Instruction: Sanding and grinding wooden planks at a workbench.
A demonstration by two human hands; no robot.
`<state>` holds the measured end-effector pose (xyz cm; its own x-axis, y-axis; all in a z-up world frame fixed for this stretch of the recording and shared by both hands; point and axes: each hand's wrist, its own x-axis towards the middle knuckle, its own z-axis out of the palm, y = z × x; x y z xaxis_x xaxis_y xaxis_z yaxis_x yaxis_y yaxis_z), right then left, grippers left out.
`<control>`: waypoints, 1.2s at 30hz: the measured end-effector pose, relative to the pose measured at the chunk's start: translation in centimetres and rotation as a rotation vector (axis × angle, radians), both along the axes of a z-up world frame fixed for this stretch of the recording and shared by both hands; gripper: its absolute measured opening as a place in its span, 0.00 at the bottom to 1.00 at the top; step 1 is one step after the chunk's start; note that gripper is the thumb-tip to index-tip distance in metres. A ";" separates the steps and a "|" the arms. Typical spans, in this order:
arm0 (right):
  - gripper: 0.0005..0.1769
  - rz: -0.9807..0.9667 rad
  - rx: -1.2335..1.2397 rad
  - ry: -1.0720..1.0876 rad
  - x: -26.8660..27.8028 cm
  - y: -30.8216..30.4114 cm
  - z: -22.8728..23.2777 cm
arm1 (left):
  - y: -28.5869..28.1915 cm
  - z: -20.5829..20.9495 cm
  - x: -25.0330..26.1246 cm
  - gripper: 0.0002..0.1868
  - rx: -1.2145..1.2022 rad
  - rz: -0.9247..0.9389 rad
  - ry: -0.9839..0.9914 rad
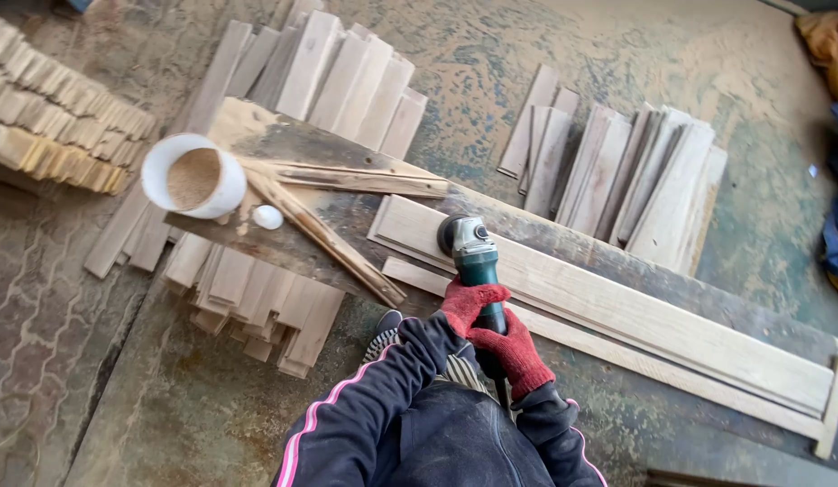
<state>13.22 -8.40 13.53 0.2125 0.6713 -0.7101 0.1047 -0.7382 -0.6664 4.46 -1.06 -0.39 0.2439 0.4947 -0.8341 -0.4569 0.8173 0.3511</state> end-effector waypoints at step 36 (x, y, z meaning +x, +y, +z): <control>0.28 -0.113 0.023 0.116 0.3 1.3 -0.1 | 1.6 1.4 0.1 0.39 0.025 0.017 0.054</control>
